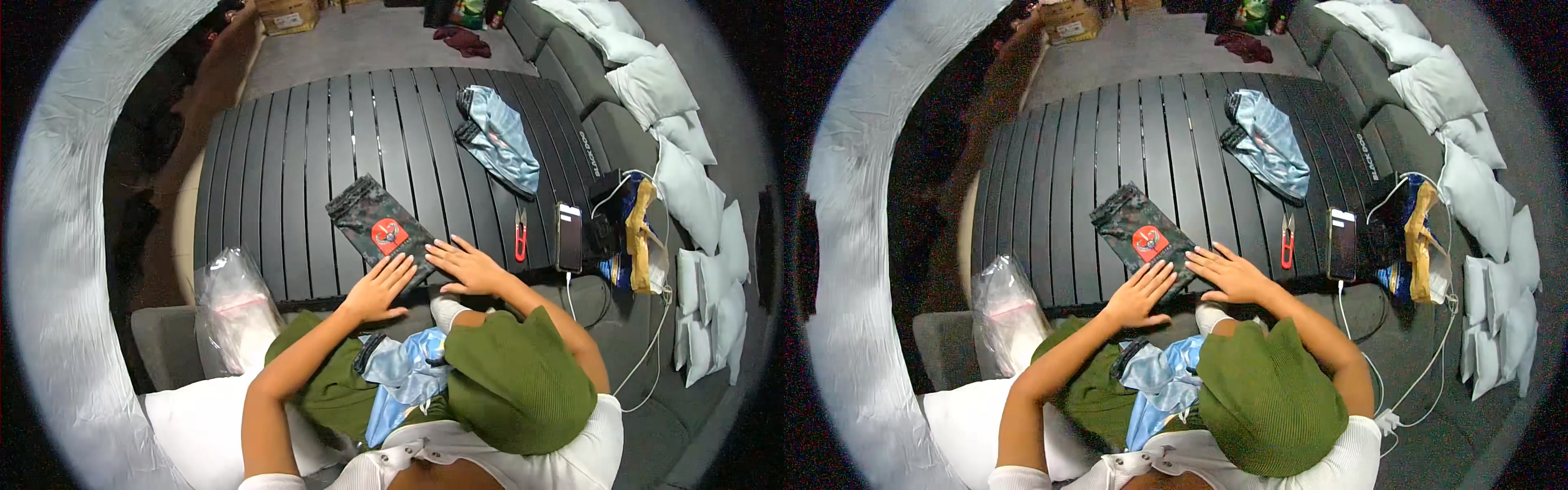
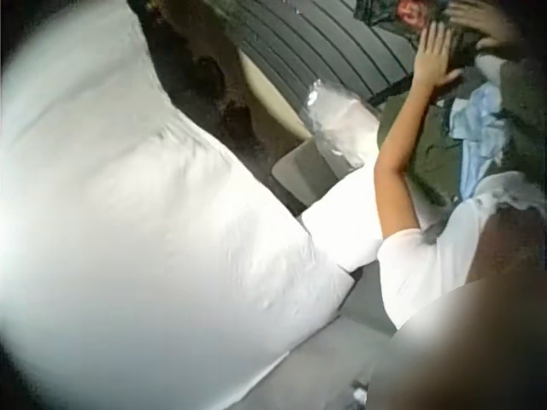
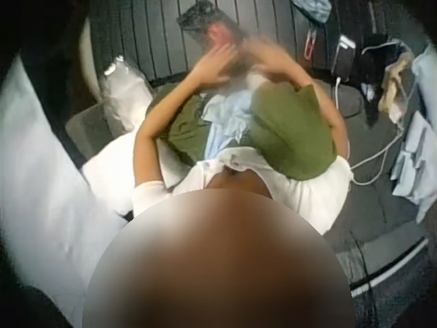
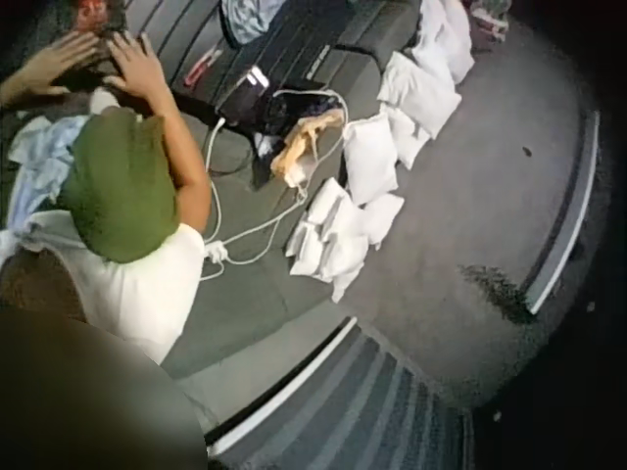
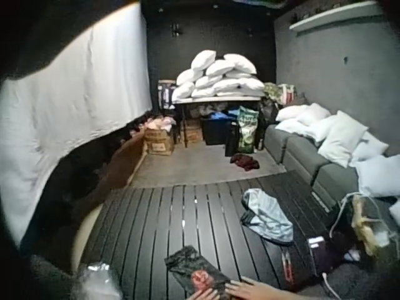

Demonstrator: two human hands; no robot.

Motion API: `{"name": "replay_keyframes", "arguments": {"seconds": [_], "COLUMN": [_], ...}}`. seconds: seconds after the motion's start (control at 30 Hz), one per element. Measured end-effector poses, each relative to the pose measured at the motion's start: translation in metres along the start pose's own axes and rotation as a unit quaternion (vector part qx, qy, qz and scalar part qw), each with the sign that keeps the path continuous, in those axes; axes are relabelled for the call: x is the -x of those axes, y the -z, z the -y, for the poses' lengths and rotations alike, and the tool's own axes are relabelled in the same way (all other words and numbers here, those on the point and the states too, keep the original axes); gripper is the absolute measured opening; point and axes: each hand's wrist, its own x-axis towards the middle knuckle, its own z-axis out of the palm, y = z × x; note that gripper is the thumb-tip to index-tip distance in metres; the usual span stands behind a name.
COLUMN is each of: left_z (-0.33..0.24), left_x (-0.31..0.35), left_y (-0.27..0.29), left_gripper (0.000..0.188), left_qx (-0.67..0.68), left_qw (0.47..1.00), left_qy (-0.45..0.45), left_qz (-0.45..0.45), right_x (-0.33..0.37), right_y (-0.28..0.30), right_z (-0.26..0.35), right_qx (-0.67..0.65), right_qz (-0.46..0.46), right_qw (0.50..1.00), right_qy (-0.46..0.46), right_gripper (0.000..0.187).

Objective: Trim loose threads from a camouflage garment using scissors and then fold it neatly on a table.

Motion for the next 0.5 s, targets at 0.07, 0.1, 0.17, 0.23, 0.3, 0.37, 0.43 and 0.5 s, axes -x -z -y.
{"name": "replay_keyframes", "arguments": {"seconds": [0.07,0.1,0.17,0.23,0.3,0.37,0.43,0.5], "left_z": [0.001,-0.001,0.001,0.003,0.004,0.006,0.004,0.0], "left_x": [0.0,-0.001,0.001,0.004,0.004,0.002,0.003,0.002], "left_y": [-0.004,-0.007,-0.007,-0.009,-0.007,-0.005,0.001,0.006], "left_gripper": [0.078,0.079,0.076,0.073,0.07,0.068,0.059,0.051], "left_qx": [-0.044,-0.089,-0.057,-0.066,-0.043,0.053,0.082,0.185], "left_qw": [0.999,0.996,0.998,0.998,0.999,0.998,0.996,0.981], "left_qy": [0.005,0.011,0.028,0.014,0.014,-0.004,-0.002,0.03], "left_qz": [0.005,0.008,0.001,-0.007,-0.002,-0.024,-0.03,-0.041], "right_x": [0.009,0.008,0.003,0.0,-0.003,-0.007,-0.015,-0.019], "right_y": [-0.006,-0.003,-0.002,-0.003,0.002,0.009,0.01,0.009], "right_z": [-0.006,-0.002,0.001,0.002,0.004,0.005,0.002,-0.005], "right_qx": [0.023,-0.005,-0.038,-0.067,-0.082,-0.091,-0.103,-0.106], "right_qz": [-0.031,-0.058,-0.085,-0.116,-0.128,-0.136,-0.145,-0.119], "right_qw": [0.999,0.997,0.993,0.988,0.986,0.985,0.983,0.986], "right_qy": [0.035,0.046,0.068,0.081,0.068,0.054,0.047,0.058], "right_gripper": [0.064,0.057,0.051,0.042,0.043,0.041,0.039,0.029]}}
